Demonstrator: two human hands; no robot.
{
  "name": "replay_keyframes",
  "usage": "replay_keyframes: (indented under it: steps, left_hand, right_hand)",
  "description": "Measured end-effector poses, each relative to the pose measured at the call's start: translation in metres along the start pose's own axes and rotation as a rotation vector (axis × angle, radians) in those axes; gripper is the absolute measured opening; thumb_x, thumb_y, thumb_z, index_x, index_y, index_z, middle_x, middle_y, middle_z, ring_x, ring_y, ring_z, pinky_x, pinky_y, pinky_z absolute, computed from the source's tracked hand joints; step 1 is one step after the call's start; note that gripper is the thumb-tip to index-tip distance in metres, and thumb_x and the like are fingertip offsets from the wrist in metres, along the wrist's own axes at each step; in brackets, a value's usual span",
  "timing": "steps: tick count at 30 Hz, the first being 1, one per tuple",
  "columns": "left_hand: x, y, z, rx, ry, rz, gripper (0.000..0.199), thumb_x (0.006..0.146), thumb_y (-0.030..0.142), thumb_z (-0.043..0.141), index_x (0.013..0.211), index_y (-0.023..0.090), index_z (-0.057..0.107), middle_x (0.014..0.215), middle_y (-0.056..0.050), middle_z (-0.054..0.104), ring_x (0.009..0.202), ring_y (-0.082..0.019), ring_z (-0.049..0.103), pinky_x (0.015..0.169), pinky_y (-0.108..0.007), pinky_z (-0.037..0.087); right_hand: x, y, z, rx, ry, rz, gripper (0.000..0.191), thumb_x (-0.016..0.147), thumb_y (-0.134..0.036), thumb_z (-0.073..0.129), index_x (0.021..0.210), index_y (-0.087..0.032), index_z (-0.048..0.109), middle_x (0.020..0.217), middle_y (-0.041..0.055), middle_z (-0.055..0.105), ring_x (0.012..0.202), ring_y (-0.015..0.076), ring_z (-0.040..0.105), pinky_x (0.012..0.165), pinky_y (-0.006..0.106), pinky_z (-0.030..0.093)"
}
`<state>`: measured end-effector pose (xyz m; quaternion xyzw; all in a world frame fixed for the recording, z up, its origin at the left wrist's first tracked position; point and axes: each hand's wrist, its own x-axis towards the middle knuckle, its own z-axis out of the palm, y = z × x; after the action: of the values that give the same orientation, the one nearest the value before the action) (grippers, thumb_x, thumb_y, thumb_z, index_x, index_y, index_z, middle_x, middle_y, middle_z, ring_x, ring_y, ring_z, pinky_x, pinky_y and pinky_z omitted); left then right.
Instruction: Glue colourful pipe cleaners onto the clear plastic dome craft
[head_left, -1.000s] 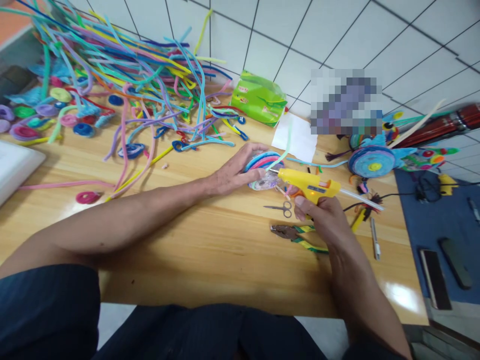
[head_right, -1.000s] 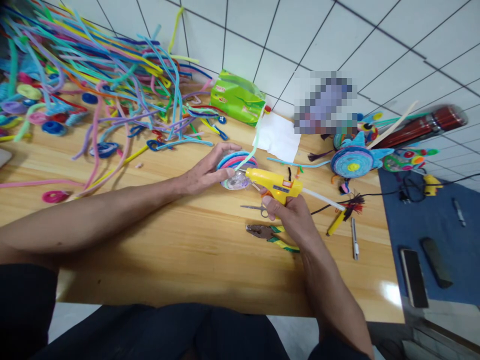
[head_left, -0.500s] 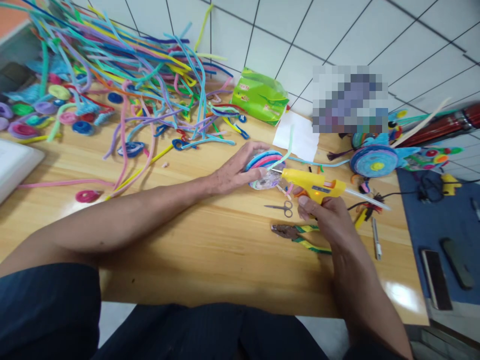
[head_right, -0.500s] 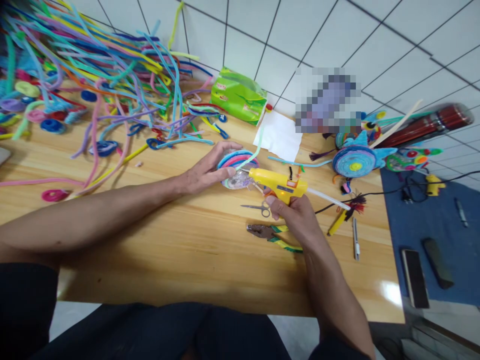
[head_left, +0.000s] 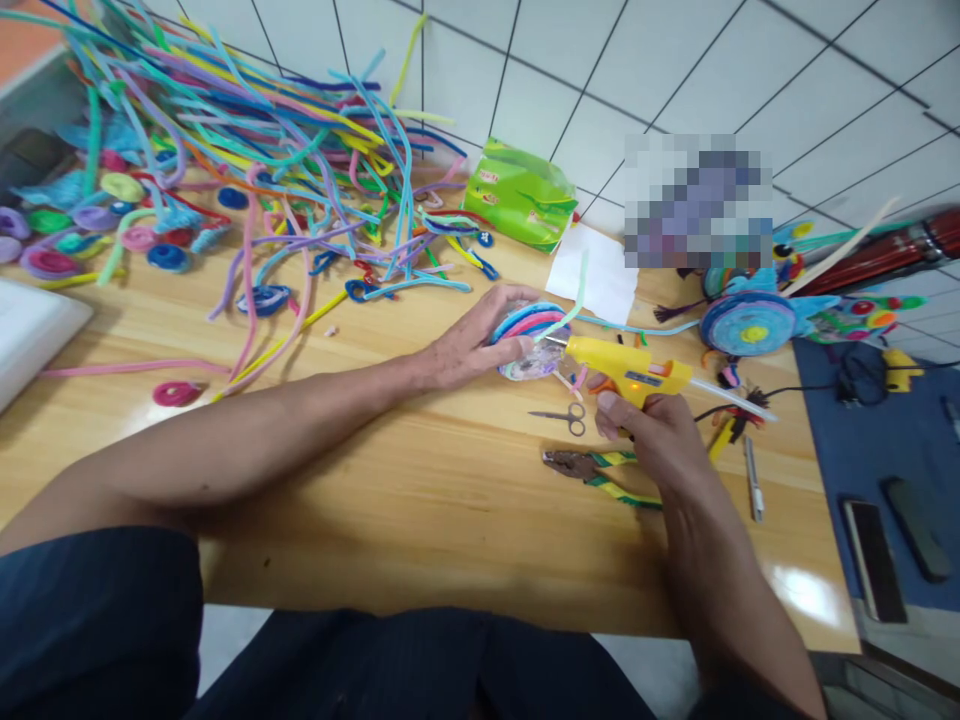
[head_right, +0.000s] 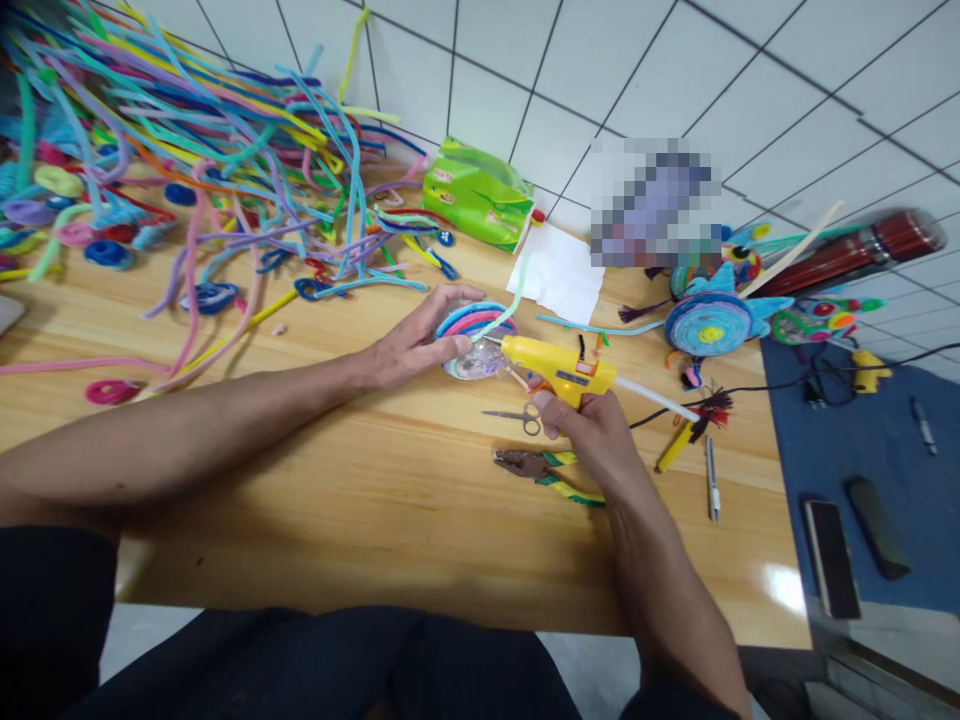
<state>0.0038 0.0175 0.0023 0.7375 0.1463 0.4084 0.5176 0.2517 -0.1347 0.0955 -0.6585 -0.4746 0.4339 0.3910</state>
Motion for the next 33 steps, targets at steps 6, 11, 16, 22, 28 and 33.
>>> replay_keyframes:
  steps: [6,11,16,22,28,33]
  left_hand:
    - [-0.0006,-0.0033,0.0007,-0.036,-0.002,-0.024,0.067,0.105,0.065,0.077,0.155,0.025,0.055,0.153,-0.014,0.068,0.14,-0.033,0.07,0.129,-0.055,0.056]
    - [-0.0005,-0.0014,-0.0004,-0.013,-0.01,-0.029,0.068,0.105,0.063,0.076,0.156,0.024,0.054,0.156,-0.015,0.066,0.144,-0.035,0.068,0.129,-0.057,0.056]
    - [-0.001,-0.0006,-0.001,0.004,-0.019,-0.021,0.065,0.108,0.063,0.073,0.156,0.024,0.053,0.154,-0.014,0.066,0.143,-0.033,0.069,0.128,-0.052,0.057]
    - [-0.0009,-0.0004,-0.0009,-0.013,-0.031,-0.033,0.065,0.108,0.061,0.074,0.157,0.024,0.052,0.156,-0.015,0.066,0.143,-0.034,0.07,0.128,-0.055,0.057]
    - [-0.0003,-0.0035,-0.0002,0.0,-0.014,-0.039,0.07,0.106,0.065,0.075,0.157,0.022,0.053,0.156,-0.016,0.066,0.144,-0.036,0.069,0.129,-0.056,0.056]
    - [-0.0001,-0.0042,0.0002,0.015,-0.007,-0.013,0.066,0.107,0.065,0.073,0.155,0.024,0.054,0.154,-0.015,0.067,0.144,-0.036,0.069,0.129,-0.058,0.056]
  right_hand:
    - [0.0009,-0.0022,0.0049,0.04,-0.022,0.043,0.045,0.075,-0.06,0.098,0.091,-0.022,0.079,0.067,-0.0026,0.061,0.057,0.0146,0.05,0.058,0.033,0.045]
    - [-0.0015,-0.0007,0.002,0.036,0.011,0.014,0.044,0.079,-0.061,0.099,0.091,-0.023,0.08,0.064,-0.0028,0.06,0.057,0.0147,0.049,0.061,0.033,0.044]
    - [-0.0026,-0.0002,0.004,0.047,-0.016,0.028,0.046,0.079,-0.061,0.099,0.098,-0.022,0.083,0.069,-0.002,0.063,0.057,0.0142,0.05,0.059,0.033,0.044]
    - [-0.0015,0.0016,0.0018,0.027,0.009,0.019,0.042,0.08,-0.059,0.097,0.09,-0.022,0.08,0.065,-0.0015,0.061,0.058,0.0155,0.053,0.059,0.032,0.044]
    - [-0.0004,0.0017,0.0014,0.02,-0.016,0.011,0.043,0.08,-0.059,0.096,0.09,-0.021,0.078,0.065,-0.0026,0.059,0.058,0.0144,0.053,0.059,0.031,0.044]
    - [0.0004,0.0012,0.0021,0.017,-0.008,0.011,0.043,0.081,-0.057,0.095,0.094,-0.019,0.08,0.063,-0.0037,0.058,0.056,0.0133,0.05,0.058,0.03,0.043]
